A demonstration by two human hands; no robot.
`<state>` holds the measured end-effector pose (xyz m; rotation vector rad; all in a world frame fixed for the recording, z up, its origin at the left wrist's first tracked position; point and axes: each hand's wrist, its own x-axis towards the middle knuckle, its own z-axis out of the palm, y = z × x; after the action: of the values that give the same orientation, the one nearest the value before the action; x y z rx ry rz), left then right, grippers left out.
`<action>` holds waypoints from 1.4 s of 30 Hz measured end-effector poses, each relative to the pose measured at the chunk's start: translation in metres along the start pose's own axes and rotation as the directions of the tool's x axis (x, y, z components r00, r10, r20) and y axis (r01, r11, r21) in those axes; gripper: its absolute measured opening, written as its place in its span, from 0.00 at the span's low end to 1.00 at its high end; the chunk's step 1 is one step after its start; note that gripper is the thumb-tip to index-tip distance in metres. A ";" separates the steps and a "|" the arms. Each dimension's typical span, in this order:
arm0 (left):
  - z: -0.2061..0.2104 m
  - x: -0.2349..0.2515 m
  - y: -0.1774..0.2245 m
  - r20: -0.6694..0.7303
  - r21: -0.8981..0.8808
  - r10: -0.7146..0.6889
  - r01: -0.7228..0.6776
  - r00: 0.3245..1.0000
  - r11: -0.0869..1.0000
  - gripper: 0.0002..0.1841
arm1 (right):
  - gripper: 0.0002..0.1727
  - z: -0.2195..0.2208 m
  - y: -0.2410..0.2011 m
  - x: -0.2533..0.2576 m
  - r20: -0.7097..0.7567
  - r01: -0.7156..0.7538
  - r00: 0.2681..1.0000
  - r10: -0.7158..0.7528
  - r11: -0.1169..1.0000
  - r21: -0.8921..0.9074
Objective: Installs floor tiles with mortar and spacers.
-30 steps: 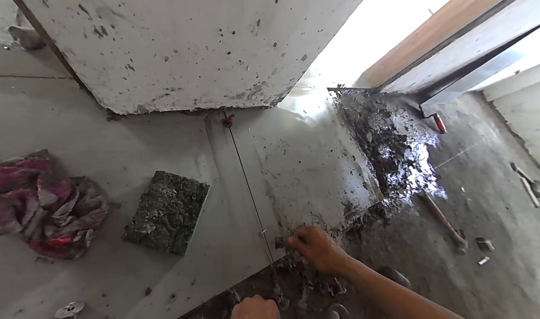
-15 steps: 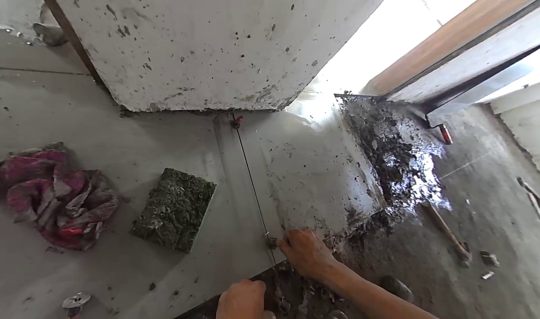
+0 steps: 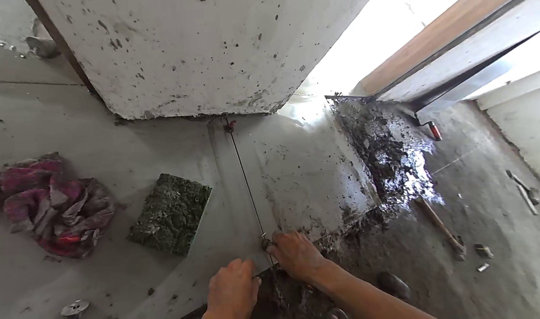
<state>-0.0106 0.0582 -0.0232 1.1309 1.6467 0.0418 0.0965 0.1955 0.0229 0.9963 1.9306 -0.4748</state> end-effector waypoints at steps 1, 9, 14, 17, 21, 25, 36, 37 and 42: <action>0.001 0.002 0.000 -0.041 -0.002 0.005 -0.005 0.999 1.000 0.23 | 0.22 0.001 0.003 -0.001 0.005 0.030 1.000 -0.030 0.999 -0.041; 0.021 0.036 0.010 -0.442 0.130 0.227 -0.188 0.868 0.973 0.19 | 0.17 0.001 0.018 -0.002 -0.041 0.203 0.974 -0.223 0.939 -0.276; 0.040 0.066 0.016 -0.591 0.293 0.375 -0.243 0.714 0.925 0.17 | 0.15 0.002 0.020 -0.003 -0.067 0.225 0.967 -0.247 0.945 -0.238; 0.048 0.075 0.014 -0.688 0.317 0.390 -0.231 0.611 0.920 0.16 | 0.14 -0.005 0.020 -0.002 -0.029 0.228 0.971 -0.239 0.952 -0.204; 0.056 0.079 0.017 -0.754 0.321 0.366 -0.180 0.546 0.930 0.16 | 0.14 -0.006 0.024 0.001 -0.030 0.288 0.953 -0.300 0.936 -0.201; 0.054 0.078 0.020 -0.722 0.297 0.385 -0.245 0.576 0.923 0.12 | 0.14 -0.006 0.028 0.003 -0.021 0.346 0.933 -0.359 0.913 -0.214; 0.026 0.071 -0.006 -0.774 0.211 0.292 -0.206 0.561 0.956 0.07 | 0.15 -0.008 0.039 0.008 -0.015 0.446 0.886 -0.463 0.861 -0.245; 0.029 0.068 -0.005 -0.782 0.216 0.280 -0.179 0.557 0.960 0.07 | 0.15 -0.009 0.039 0.008 -0.010 0.442 0.889 -0.458 0.864 -0.241; 0.051 0.072 0.016 -0.760 0.271 0.305 -0.146 0.574 0.951 0.24 | 0.11 -0.008 0.041 0.012 -0.052 0.466 0.871 -0.489 0.854 -0.233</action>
<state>0.0419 0.0909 -0.0889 1.5997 2.3090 0.6812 0.1214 0.2313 0.0193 0.3986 2.2809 -0.4826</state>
